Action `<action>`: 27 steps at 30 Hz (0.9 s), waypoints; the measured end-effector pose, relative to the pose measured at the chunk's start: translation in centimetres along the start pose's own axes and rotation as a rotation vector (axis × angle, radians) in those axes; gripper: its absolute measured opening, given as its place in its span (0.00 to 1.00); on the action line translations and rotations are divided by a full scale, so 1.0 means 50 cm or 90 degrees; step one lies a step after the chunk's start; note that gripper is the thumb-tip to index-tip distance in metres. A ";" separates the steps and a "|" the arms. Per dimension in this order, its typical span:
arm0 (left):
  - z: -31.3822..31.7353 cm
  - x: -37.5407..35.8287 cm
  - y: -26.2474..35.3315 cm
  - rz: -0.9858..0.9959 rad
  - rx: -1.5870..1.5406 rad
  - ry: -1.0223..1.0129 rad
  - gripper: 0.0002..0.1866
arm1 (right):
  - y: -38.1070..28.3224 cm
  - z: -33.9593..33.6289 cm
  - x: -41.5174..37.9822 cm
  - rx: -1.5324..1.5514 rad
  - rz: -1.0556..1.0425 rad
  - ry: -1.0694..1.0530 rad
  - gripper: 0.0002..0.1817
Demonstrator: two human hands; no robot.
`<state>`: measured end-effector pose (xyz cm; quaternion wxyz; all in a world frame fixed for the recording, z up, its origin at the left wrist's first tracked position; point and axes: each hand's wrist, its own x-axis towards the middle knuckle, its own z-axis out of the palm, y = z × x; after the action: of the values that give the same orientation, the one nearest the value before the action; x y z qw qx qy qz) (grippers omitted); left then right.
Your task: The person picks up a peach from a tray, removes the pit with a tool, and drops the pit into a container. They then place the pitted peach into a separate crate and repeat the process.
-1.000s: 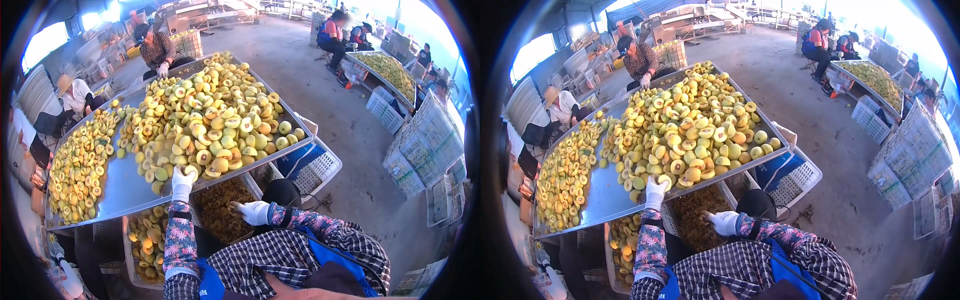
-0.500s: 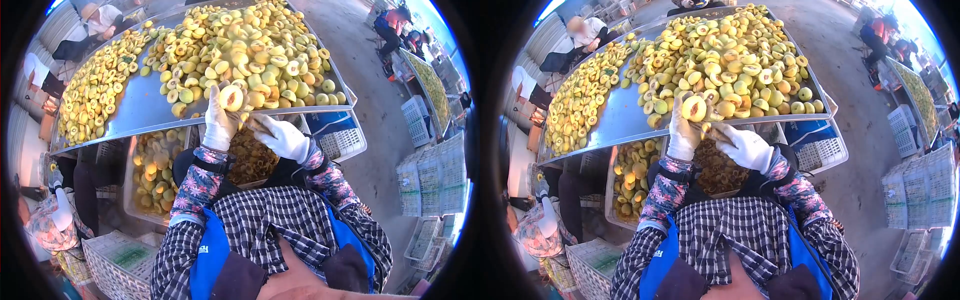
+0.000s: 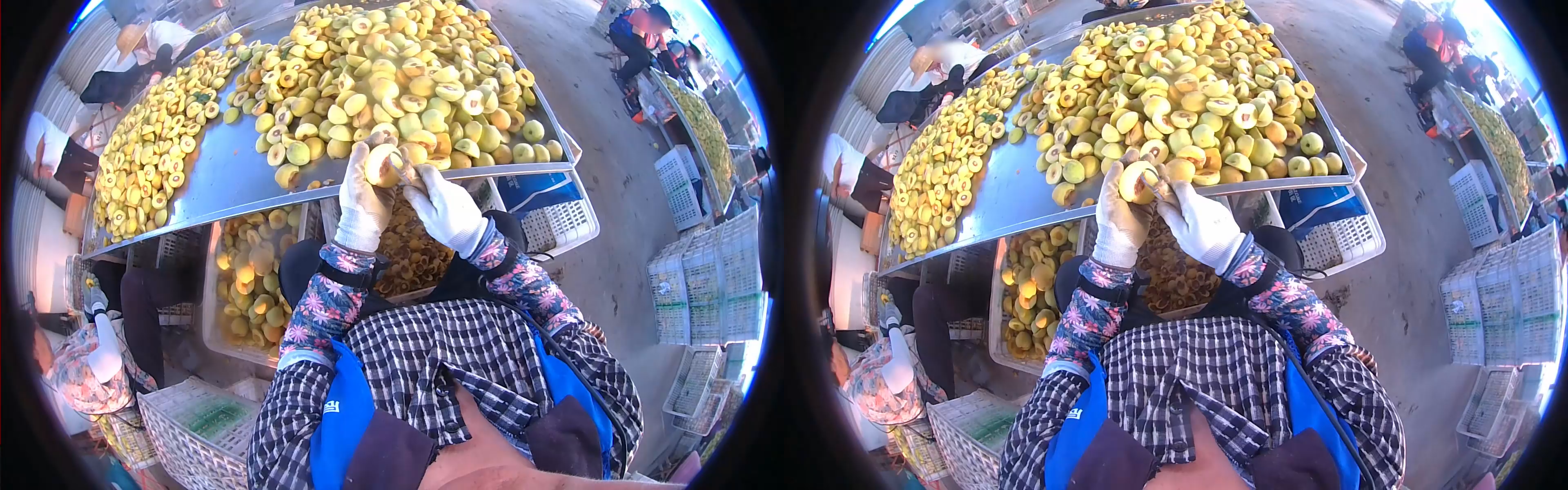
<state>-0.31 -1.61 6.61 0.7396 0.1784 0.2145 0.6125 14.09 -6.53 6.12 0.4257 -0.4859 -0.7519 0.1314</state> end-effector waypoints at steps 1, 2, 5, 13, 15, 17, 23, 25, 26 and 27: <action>0.004 -0.001 -0.005 0.016 0.026 0.011 0.19 | 0.002 0.003 -0.001 0.000 0.001 -0.001 0.21; -0.002 0.002 -0.013 0.045 0.035 0.002 0.19 | 0.001 0.007 -0.002 -0.028 -0.004 0.001 0.21; -0.008 -0.001 -0.031 0.085 0.022 0.001 0.20 | -0.003 0.020 -0.011 -0.056 -0.024 0.005 0.22; -0.017 -0.012 0.004 0.001 0.197 0.017 0.22 | 0.014 0.002 -0.027 -0.032 -0.056 -0.124 0.20; -0.019 -0.002 0.012 -0.131 0.244 0.025 0.24 | 0.022 0.001 -0.033 0.003 -0.027 -0.163 0.19; -0.017 -0.004 0.010 -0.132 0.250 0.006 0.25 | 0.023 -0.002 -0.033 0.065 0.068 -0.248 0.19; -0.031 -0.008 0.002 -0.050 0.375 -0.031 0.25 | 0.021 -0.017 -0.021 0.052 0.040 -0.330 0.19; -0.021 -0.010 0.010 -0.074 0.420 -0.057 0.25 | 0.028 -0.001 -0.030 0.104 0.009 -0.276 0.19; -0.028 -0.006 0.004 -0.094 0.360 -0.051 0.25 | 0.026 0.001 -0.039 0.358 0.216 -0.344 0.20; -0.024 -0.009 -0.001 -0.095 0.360 -0.048 0.25 | 0.010 -0.001 -0.043 0.613 0.428 -0.397 0.21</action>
<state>-1.00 -2.05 5.63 0.7110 0.3839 0.3613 0.4653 14.82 -8.11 4.75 0.2932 -0.3887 -0.5047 0.7129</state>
